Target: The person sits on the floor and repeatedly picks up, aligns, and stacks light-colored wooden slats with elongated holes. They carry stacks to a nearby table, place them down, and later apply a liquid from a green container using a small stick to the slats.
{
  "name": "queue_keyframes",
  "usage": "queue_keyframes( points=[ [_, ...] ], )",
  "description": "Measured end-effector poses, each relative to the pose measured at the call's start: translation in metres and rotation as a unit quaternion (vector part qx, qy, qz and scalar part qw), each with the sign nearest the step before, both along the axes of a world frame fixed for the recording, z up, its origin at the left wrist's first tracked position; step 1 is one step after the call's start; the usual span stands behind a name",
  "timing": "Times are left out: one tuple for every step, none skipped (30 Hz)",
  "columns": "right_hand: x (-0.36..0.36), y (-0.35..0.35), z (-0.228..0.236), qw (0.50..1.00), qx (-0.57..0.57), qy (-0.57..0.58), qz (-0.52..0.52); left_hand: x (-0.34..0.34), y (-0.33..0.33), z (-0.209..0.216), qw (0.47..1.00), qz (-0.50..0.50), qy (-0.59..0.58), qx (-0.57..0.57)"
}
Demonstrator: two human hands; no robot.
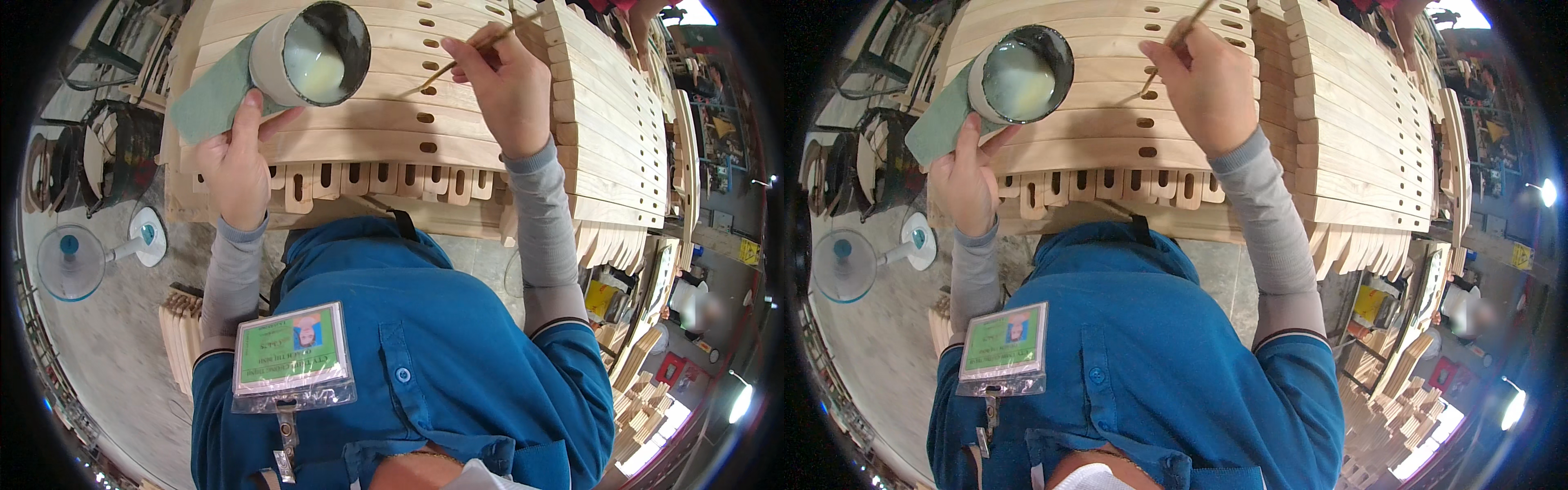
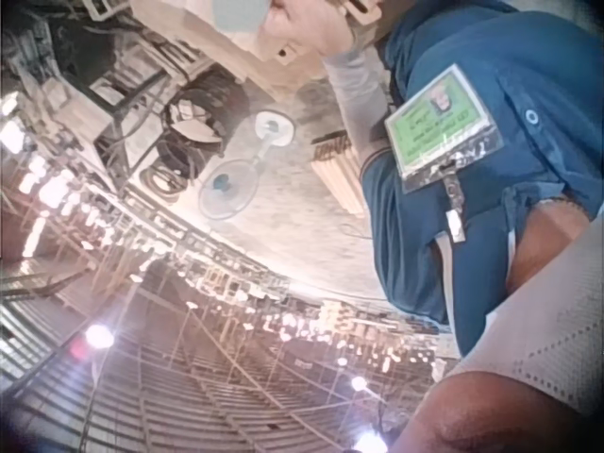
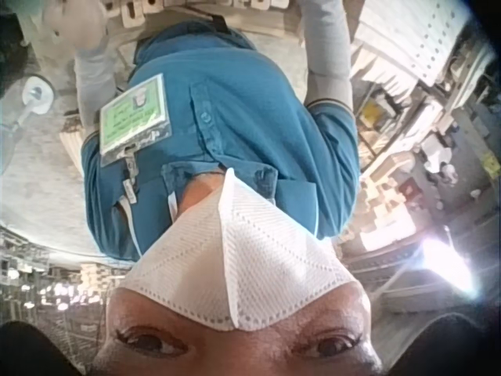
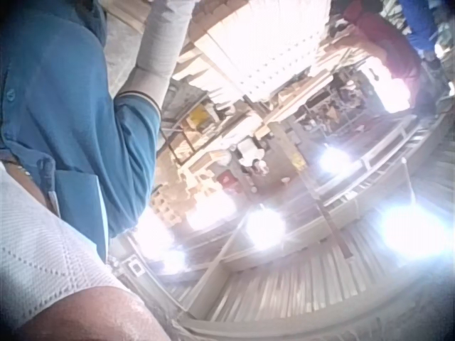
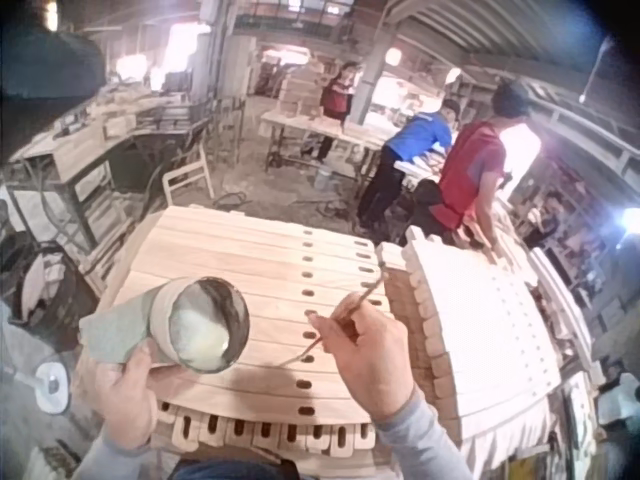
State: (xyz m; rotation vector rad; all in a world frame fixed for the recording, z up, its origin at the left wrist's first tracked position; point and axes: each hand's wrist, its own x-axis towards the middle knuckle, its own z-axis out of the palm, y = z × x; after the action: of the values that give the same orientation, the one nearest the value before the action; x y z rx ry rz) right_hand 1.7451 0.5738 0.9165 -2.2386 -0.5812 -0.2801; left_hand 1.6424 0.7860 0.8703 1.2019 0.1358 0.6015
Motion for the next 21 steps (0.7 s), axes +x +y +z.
queue_keyframes(
  points=[
    [0.0, -0.006, 0.001, 1.0, 0.002, 0.011, 0.001, -0.002, 0.001, 0.0, 1.0, 0.002, 0.001, -0.003],
    [-0.001, -0.013, 0.002, 1.0, 0.003, 0.022, 0.002, -0.004, 0.001, 0.001, 1.0, 0.003, 0.002, -0.007],
    [-0.002, -0.019, 0.003, 1.0, 0.017, -0.008, 0.018, -0.006, 0.001, 0.005, 1.0, 0.002, -0.004, -0.01],
    [-0.004, -0.024, 0.006, 0.999, 0.048, 0.007, 0.019, -0.007, -0.001, 0.011, 1.0, 0.001, -0.01, -0.013],
    [-0.01, -0.029, 0.013, 0.996, 0.079, 0.022, 0.02, -0.007, -0.003, 0.014, 1.0, 0.0, -0.015, -0.016],
    [-0.018, -0.033, 0.022, 0.993, 0.111, 0.036, 0.017, -0.007, -0.003, 0.016, 1.0, -0.007, -0.022, -0.009],
    [-0.025, -0.034, 0.033, 0.984, 0.16, 0.045, 0.064, -0.009, -0.002, 0.016, 1.0, -0.005, -0.024, 0.001],
    [-0.033, -0.034, 0.045, 0.97, 0.209, 0.055, 0.111, -0.011, -0.001, 0.017, 1.0, -0.003, -0.026, 0.011],
    [-0.043, -0.035, 0.053, 0.954, 0.265, 0.055, 0.131, -0.011, -0.002, 0.019, 0.999, -0.015, -0.029, 0.01],
    [-0.047, -0.033, 0.052, 0.927, 0.329, 0.031, 0.175, -0.011, -0.005, 0.021, 0.999, -0.027, -0.032, 0.01],
    [-0.048, -0.025, 0.046, 0.914, 0.358, 0.007, 0.189, -0.011, -0.007, 0.023, 0.999, -0.038, -0.034, 0.01],
    [-0.049, -0.018, 0.039, 0.901, 0.386, -0.023, 0.2, -0.01, -0.011, 0.026, 0.998, -0.048, -0.049, 0.011],
    [-0.048, -0.015, 0.03, 0.917, 0.349, -0.066, 0.182, -0.01, -0.014, 0.028, 0.996, -0.057, -0.063, 0.01],
    [-0.047, -0.014, 0.021, 0.93, 0.311, -0.109, 0.163, -0.01, -0.017, 0.03, 0.995, -0.066, -0.078, 0.009],
    [-0.052, -0.012, 0.016, 0.949, 0.254, -0.126, 0.14, -0.011, -0.017, 0.028, 0.992, -0.054, -0.114, 0.004],
    [-0.062, -0.008, 0.008, 0.946, 0.275, -0.108, 0.134, -0.01, -0.02, 0.027, 0.992, -0.034, -0.124, 0.009],
    [-0.071, -0.01, 0.01, 0.961, 0.21, -0.113, 0.143, -0.009, -0.024, 0.027, 0.991, -0.014, -0.134, 0.014],
    [-0.081, -0.006, 0.006, 0.955, 0.218, -0.117, 0.167, -0.009, -0.027, 0.025, 0.99, 0.007, -0.142, 0.019],
    [-0.087, -0.006, 0.008, 0.952, 0.187, -0.146, 0.194, -0.008, -0.029, 0.024, 0.989, 0.028, -0.141, 0.043],
    [-0.093, -0.005, 0.012, 0.947, 0.156, -0.175, 0.22, -0.006, -0.029, 0.022, 0.987, 0.05, -0.14, 0.068],
    [-0.099, -0.007, 0.017, 0.944, 0.145, -0.173, 0.239, -0.005, -0.027, 0.021, 0.983, 0.074, -0.139, 0.09]
  ],
)
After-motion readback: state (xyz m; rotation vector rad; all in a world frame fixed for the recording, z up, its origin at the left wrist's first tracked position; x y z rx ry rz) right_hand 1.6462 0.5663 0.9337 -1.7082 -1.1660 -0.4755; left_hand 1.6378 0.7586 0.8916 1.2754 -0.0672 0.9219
